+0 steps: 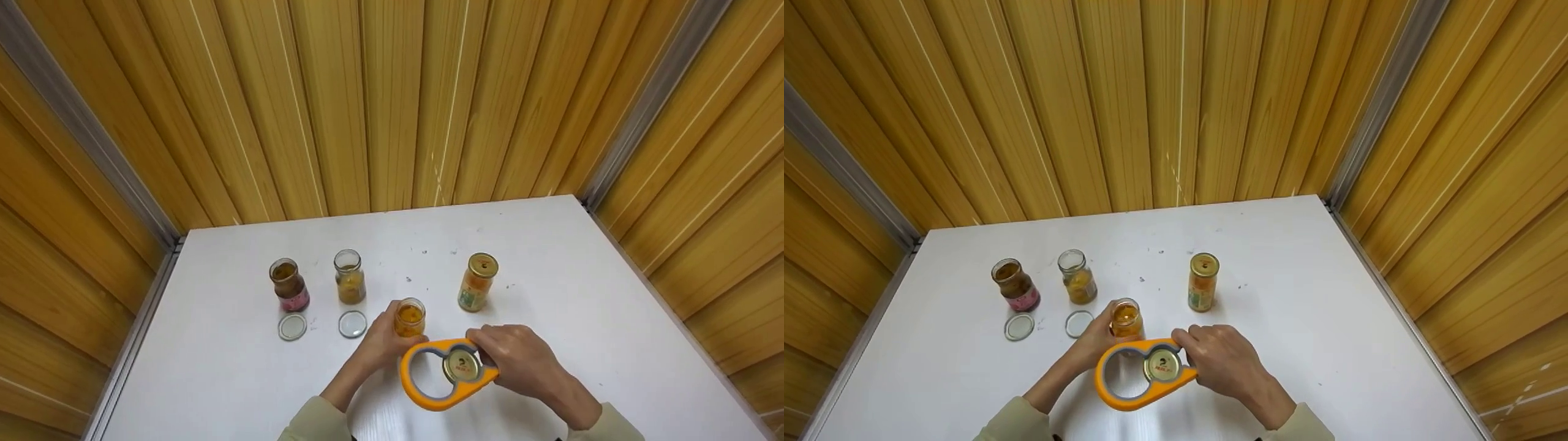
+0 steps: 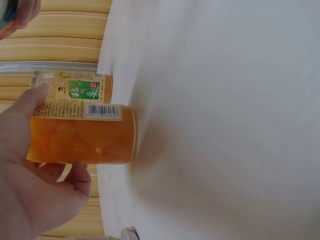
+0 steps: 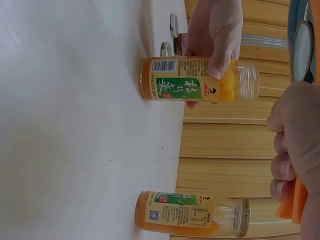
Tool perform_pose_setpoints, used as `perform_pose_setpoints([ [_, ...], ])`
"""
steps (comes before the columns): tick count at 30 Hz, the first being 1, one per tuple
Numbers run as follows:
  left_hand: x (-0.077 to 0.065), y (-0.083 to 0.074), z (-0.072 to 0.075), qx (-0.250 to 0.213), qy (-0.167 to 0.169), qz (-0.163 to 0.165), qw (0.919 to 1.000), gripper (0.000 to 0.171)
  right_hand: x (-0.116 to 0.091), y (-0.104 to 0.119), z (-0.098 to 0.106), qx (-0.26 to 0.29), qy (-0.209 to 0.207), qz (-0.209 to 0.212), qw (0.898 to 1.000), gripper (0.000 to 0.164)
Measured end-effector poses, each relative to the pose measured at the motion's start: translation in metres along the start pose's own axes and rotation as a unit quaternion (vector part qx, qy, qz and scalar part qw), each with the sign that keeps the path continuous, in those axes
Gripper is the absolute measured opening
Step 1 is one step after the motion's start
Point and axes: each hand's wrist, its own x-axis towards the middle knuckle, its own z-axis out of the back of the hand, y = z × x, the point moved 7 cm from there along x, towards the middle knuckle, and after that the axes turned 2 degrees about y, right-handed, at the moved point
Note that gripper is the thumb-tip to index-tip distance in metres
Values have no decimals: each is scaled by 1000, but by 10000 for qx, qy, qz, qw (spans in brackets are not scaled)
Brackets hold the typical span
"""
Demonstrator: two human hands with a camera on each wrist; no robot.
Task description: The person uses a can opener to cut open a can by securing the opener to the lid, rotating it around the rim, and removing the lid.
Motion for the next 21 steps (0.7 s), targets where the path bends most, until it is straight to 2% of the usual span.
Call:
perform_pose_setpoints([
  [7,25,-4,1,20,-776,341,9964,71,-4,-4,0,206,33,-62,9998,28],
  [11,40,-5,1,-84,-1058,443,9934,76,-6,-7,3,188,35,-128,9997,29],
  [14,51,-4,2,-332,-1215,496,9908,77,-7,-8,3,201,108,-220,9995,30],
  [17,63,-2,3,-561,-1359,400,9883,74,-7,-8,4,170,155,-275,9994,32],
  [21,76,-2,8,-625,-1570,149,9855,73,-9,-9,6,66,59,-256,9996,31],
])
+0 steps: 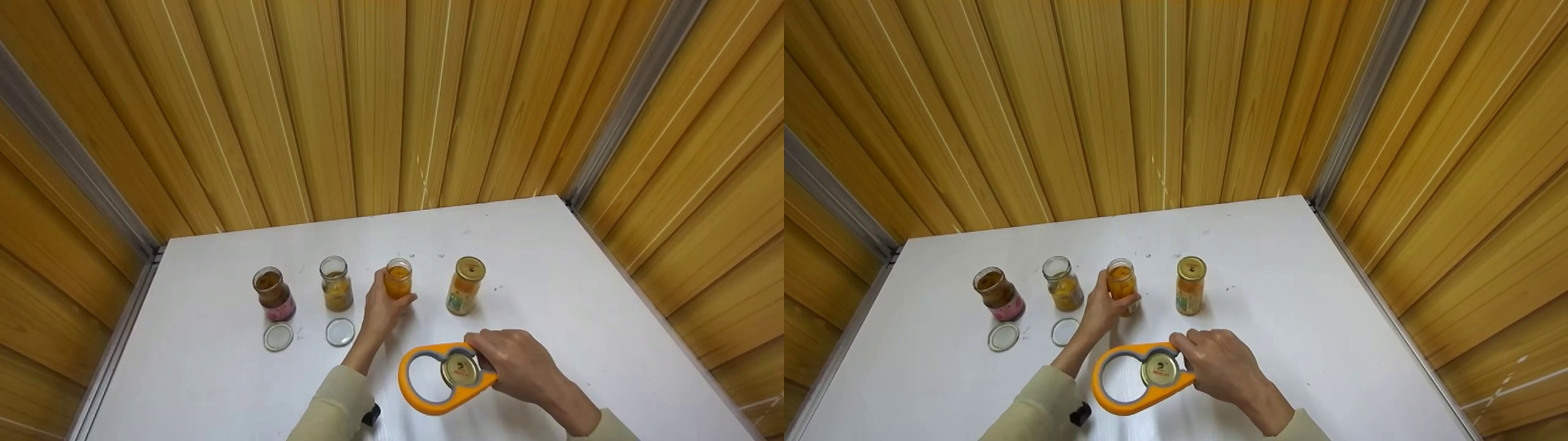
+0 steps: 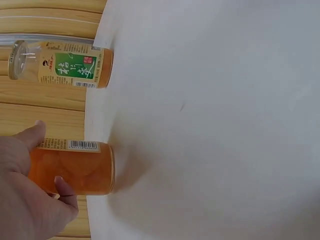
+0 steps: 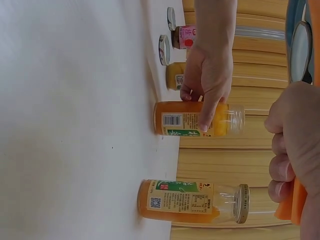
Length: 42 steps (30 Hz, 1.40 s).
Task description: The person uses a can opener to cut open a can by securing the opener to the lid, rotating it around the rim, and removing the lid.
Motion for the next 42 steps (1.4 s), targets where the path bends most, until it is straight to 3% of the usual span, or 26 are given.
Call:
perform_pose_setpoints([
  [10,16,3,2,67,-115,-238,9996,74,-1,-1,0,178,66,-57,9998,31],
  [16,23,8,-3,33,-204,-63,9998,72,0,0,1,238,67,-51,9997,33],
  [30,24,2,-2,410,-350,-485,9974,70,-2,-1,4,190,-5,-73,9998,32],
  [37,21,4,-3,613,-386,-221,9971,68,-2,0,8,114,-54,-47,9999,33],
  [42,8,8,1,899,-546,59,9944,71,2,3,11,125,-72,-24,9999,34],
])
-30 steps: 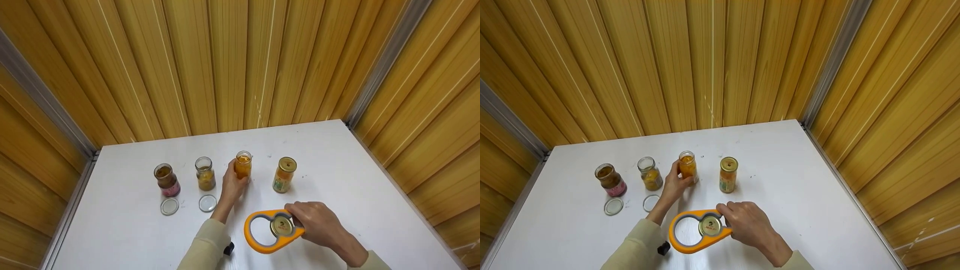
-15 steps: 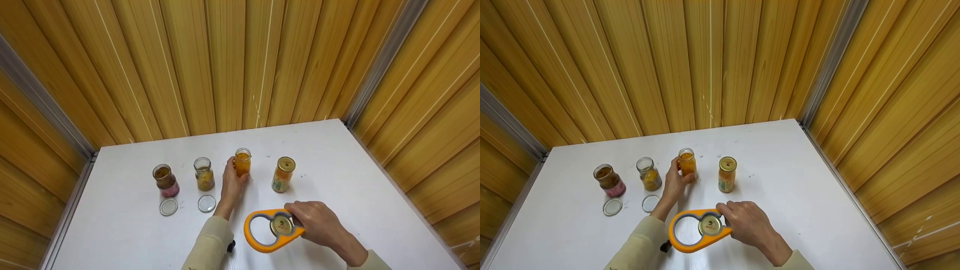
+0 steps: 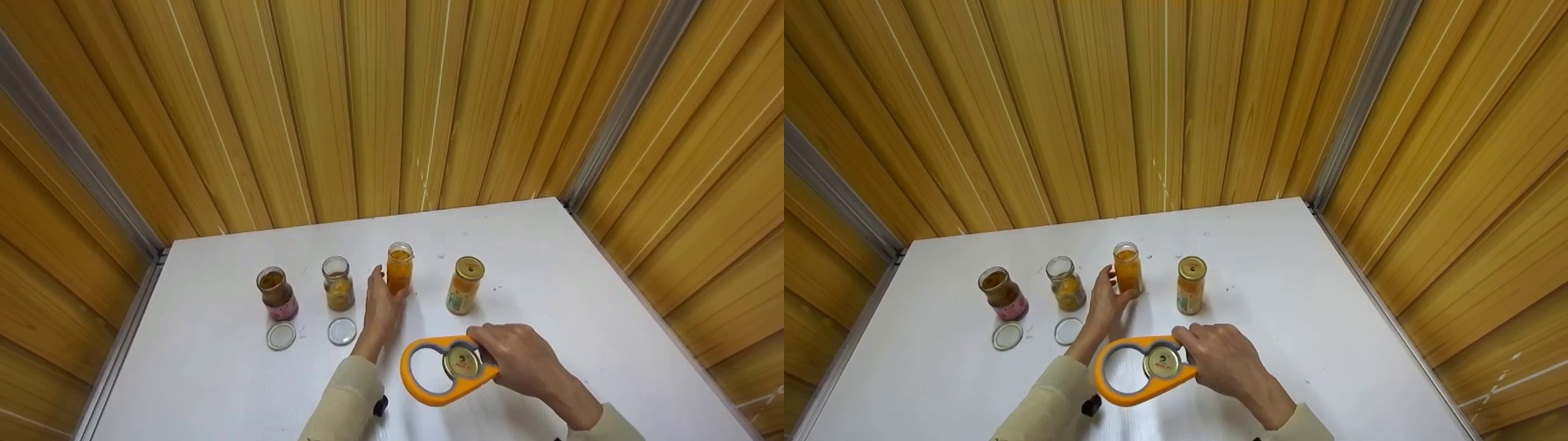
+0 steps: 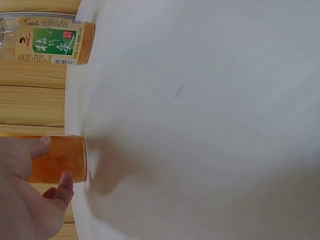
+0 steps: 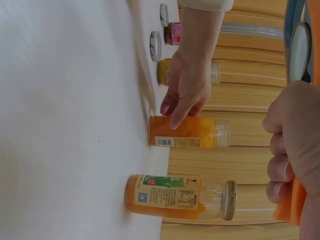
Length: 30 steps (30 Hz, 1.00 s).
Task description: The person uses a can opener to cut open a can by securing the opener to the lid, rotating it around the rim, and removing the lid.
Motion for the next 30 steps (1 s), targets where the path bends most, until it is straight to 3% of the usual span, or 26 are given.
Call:
perform_pose_setpoints([
  [7,-21,-8,20,164,-209,111,9996,68,4,6,-3,40,-3,73,10000,35],
  [13,-38,-16,32,-718,427,418,9956,60,6,8,-2,14,43,37,10000,33],
  [17,-54,-20,39,-1464,978,626,9824,59,9,10,1,-92,-45,133,9999,34],
  [22,-76,-25,48,-2247,1432,970,9589,56,12,14,4,-107,-128,286,9995,38],
  [26,-94,-30,53,-2509,1749,1253,9438,51,15,16,4,-53,-117,267,9996,34],
  [30,-110,-36,58,-2520,2064,1453,9342,50,17,18,4,-39,-96,249,9996,31],
])
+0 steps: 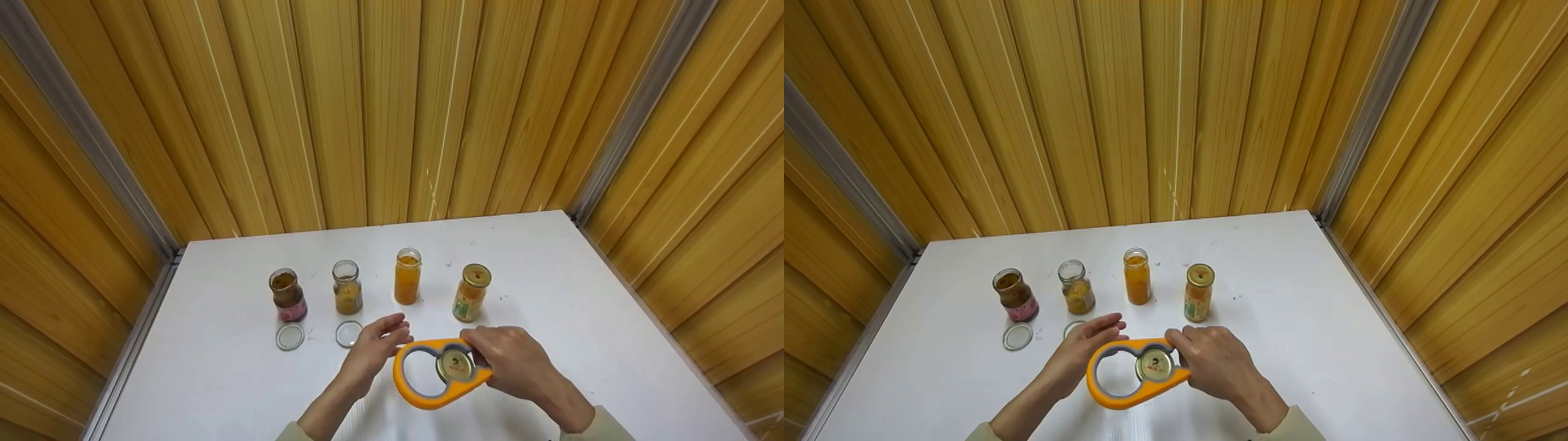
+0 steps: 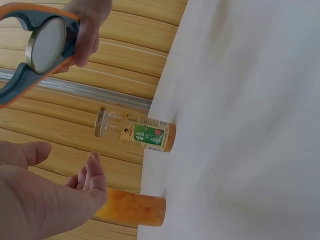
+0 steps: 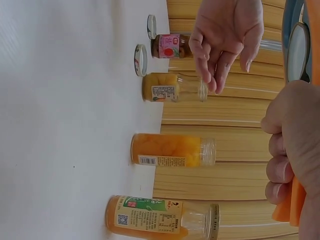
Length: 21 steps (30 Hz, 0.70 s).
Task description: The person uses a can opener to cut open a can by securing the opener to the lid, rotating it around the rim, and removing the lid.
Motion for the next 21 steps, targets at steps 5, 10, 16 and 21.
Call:
perform_pose_setpoints([
  [5,-17,3,-7,-310,564,106,9979,49,2,3,2,50,63,-12,10000,33],
  [10,-31,6,-16,-647,988,261,9927,45,4,7,4,52,144,-76,9999,37],
  [16,-43,7,-23,-812,1293,196,9881,33,5,10,3,40,99,-114,9999,37],
  [21,-51,7,-28,-1053,1699,152,9797,36,5,13,3,-7,16,-7,10000,37],
])
